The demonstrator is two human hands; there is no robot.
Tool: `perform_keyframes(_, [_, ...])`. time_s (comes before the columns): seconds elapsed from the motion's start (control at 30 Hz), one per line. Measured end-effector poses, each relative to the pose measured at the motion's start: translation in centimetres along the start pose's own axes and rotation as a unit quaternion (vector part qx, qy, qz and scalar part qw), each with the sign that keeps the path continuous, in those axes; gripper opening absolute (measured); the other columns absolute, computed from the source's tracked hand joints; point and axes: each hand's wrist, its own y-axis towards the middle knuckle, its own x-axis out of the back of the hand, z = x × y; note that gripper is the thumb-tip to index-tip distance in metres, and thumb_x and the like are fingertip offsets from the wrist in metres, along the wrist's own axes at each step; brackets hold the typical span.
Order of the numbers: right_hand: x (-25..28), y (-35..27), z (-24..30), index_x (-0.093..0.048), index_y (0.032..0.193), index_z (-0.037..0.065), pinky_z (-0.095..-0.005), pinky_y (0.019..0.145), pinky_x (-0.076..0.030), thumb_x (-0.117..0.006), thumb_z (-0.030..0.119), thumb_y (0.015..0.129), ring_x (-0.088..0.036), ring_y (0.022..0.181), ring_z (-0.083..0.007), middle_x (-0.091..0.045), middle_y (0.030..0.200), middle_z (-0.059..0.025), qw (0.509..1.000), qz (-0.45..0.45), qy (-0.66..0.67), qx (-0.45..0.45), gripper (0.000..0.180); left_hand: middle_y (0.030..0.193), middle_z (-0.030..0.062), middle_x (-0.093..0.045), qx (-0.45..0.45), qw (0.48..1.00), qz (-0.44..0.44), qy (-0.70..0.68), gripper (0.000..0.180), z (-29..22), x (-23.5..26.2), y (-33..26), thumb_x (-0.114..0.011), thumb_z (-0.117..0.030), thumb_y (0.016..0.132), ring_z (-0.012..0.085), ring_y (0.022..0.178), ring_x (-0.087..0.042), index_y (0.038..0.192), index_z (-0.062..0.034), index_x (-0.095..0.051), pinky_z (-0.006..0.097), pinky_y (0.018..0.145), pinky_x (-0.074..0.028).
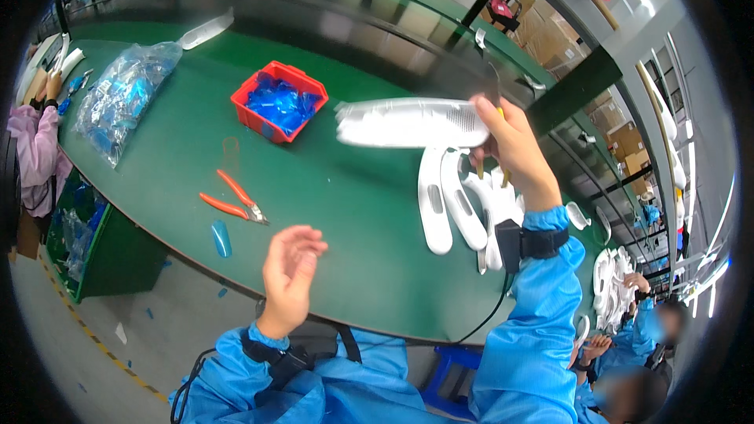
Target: Manually assemble and trim plastic components for a product using pliers and manual dexterity.
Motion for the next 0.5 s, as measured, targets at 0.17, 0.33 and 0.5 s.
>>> perform_keyframes(0.17, [0.6,-6.8,-2.8,-0.062,0.100,0.004,-0.0238,0.071,-0.044,-0.062,0.030,0.094,-0.053,0.078,-0.0066,-0.058,0.087,0.0021,0.985,0.157,-0.064,-0.022,0.027,0.115,0.0167,-0.063,0.009,0.997,0.077,0.009,0.050,-1.2,1.0,0.0,-0.053,-0.034,0.100,0.0224,0.105,-0.061,0.126,0.0071,-0.049,0.036,0.095,-0.047])
perform_keyframes(0.33, [-6.2,-8.2,-4.9,-0.061,0.091,0.003,-0.0264,0.063,-0.043,-0.064,0.027,0.093,-0.051,0.070,-0.0087,-0.056,0.075,0.0013,0.943,0.302,-0.131,-0.041,0.025,0.120,0.0217,-0.062,0.336,0.829,0.340,-0.289,0.087,-0.7,-1.5,-3.6,-0.035,-0.066,0.095,0.0292,0.107,-0.064,0.140,0.0083,-0.038,0.041,0.094,-0.051])
perform_keyframes(0.5, [-10.2,-9.8,-7.6,-0.060,0.097,0.000,-0.0303,0.063,-0.045,-0.060,0.025,0.095,-0.055,0.068,-0.0130,-0.060,0.074,-0.0068,0.968,0.183,-0.169,0.026,0.025,0.106,0.0176,-0.065,0.430,0.755,0.309,-0.386,0.092,1.5,-1.8,-7.5,-0.027,-0.073,0.092,0.0264,0.087,-0.067,0.142,0.0035,-0.036,0.036,0.074,-0.056])
